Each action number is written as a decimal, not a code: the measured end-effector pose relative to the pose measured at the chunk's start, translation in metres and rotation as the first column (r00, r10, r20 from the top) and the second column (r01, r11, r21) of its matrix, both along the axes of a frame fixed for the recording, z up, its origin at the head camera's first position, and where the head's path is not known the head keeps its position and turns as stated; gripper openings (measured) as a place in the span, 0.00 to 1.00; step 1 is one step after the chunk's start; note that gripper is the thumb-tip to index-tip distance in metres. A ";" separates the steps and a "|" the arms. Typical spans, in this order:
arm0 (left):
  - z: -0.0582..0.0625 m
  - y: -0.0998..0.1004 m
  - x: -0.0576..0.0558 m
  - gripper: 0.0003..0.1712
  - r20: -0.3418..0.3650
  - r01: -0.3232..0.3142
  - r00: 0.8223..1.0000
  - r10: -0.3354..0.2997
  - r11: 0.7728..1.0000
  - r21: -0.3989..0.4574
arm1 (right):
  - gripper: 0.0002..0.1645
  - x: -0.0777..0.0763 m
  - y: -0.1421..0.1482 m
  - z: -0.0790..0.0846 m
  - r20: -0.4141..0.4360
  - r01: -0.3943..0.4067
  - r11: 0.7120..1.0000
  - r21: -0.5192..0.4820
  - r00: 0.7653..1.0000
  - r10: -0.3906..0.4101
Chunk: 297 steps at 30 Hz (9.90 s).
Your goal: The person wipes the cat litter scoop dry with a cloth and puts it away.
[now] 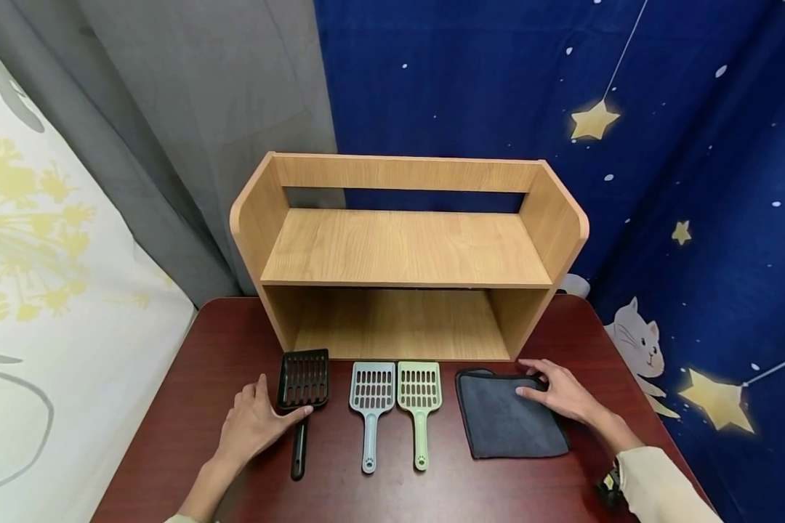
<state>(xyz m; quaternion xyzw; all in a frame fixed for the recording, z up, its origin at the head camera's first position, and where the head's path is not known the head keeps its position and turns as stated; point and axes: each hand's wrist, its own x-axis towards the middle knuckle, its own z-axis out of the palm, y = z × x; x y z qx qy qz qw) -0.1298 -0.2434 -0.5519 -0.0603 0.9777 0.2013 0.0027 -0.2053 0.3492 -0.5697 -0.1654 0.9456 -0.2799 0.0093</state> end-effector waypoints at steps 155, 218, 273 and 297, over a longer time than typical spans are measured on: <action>0.081 0.156 -0.025 0.16 -0.389 0.526 0.781 -0.488 0.850 -0.010 | 0.26 0.013 -0.207 0.133 -0.223 -0.344 0.923 -0.173 0.926 0.303; 0.094 0.144 -0.019 0.18 -0.292 0.760 0.621 -0.727 0.650 -0.003 | 0.21 -0.043 -0.134 0.127 0.048 -0.474 0.654 -0.590 0.788 0.614; 0.089 0.114 -0.024 0.20 -0.398 0.619 0.730 -0.556 0.784 0.040 | 0.22 -0.022 -0.080 0.122 0.106 -0.196 0.550 -0.812 0.877 0.469; 0.083 0.134 -0.033 0.21 -0.644 0.719 0.619 -0.448 0.653 0.237 | 0.34 -0.013 -0.119 0.111 -0.131 0.059 -0.209 -0.976 0.609 0.782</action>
